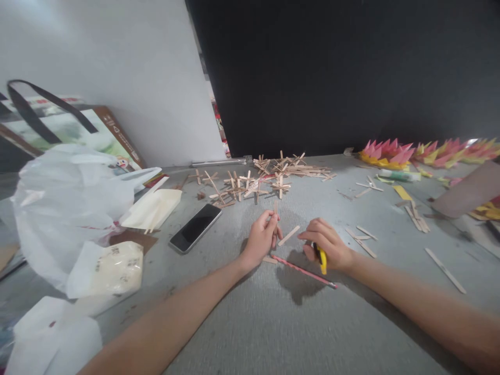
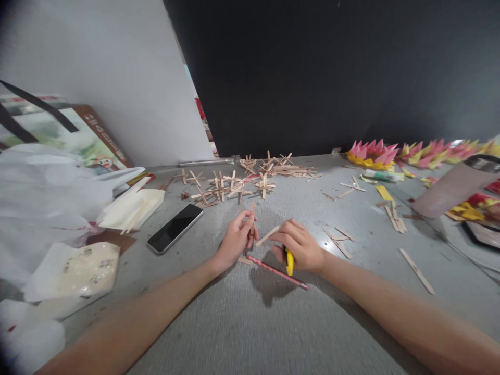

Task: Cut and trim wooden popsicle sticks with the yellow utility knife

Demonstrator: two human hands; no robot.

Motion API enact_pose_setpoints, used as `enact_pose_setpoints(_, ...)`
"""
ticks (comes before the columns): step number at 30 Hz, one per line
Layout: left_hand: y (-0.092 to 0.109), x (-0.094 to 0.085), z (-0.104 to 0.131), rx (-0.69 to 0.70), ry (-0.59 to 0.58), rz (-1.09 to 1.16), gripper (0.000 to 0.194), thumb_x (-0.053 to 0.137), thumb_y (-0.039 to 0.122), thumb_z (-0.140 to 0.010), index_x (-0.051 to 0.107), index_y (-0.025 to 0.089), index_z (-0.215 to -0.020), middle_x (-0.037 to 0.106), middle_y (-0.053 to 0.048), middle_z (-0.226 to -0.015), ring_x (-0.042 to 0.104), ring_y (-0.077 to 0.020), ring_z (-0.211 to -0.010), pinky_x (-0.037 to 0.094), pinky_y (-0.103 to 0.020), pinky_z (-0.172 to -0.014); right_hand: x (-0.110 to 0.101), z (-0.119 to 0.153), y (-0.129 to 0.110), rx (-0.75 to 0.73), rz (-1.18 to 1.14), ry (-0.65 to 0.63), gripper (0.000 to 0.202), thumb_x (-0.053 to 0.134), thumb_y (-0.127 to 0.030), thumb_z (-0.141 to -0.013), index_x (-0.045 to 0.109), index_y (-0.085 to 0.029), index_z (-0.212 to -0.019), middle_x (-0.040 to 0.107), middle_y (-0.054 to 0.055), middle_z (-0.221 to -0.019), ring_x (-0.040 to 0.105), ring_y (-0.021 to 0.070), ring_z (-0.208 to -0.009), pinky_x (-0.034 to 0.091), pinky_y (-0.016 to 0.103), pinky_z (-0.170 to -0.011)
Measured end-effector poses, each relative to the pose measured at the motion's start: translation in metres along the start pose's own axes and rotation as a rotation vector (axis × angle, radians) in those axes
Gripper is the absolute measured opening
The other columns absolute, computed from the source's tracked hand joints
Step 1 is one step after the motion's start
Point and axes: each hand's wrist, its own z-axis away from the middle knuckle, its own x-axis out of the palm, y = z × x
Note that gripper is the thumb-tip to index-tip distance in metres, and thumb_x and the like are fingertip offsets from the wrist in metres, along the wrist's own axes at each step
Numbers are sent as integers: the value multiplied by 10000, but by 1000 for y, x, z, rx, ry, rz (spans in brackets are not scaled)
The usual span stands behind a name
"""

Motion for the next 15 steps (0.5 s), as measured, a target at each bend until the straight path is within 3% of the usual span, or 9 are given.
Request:
enact_pose_setpoints(3, 1, 0, 0, -2, 26, -11, 380, 506, 610, -976, 509, 231, -950, 524, 89, -530, 406, -80, -376, 308, -196, -417, -3, 8, 3, 108, 2, 158, 309, 417, -419, -1050, 601, -229, -1210, 590, 119, -912, 597, 279, -843, 508, 438, -737)
enact_pose_setpoints(5, 1, 1, 0, -10, 48, 0, 372, 515, 603, -970, 510, 232, -940, 480, 101, -516, 390, -78, -373, 292, -194, -408, -2, 14, 6, 227, -46, 176, 417, 330, -509, -1063, 630, -242, -1174, 609, 104, -879, 608, 263, -789, 502, 418, -704)
enact_pose_setpoints(10, 2, 2, 0, -29, 75, 26, 378, 525, 604, -954, 511, 229, -908, 499, 92, -515, 394, -75, -362, 297, -191, -398, 1, 19, 8, 690, -113, 170, 529, 293, -535, -1087, 735, -246, -1053, 598, 3, -650, 534, 152, -517, 415, 296, -536)
enact_pose_setpoints(15, 1, 2, 0, -17, 63, 38, 429, 531, 651, -943, 528, 222, -945, 591, 54, -568, 455, -83, -355, 284, -191, -374, -1, 9, 4, 834, -208, 160, 441, 500, -546, -1040, 781, -221, -940, 584, -27, -515, 547, 136, -434, 412, 262, -470)
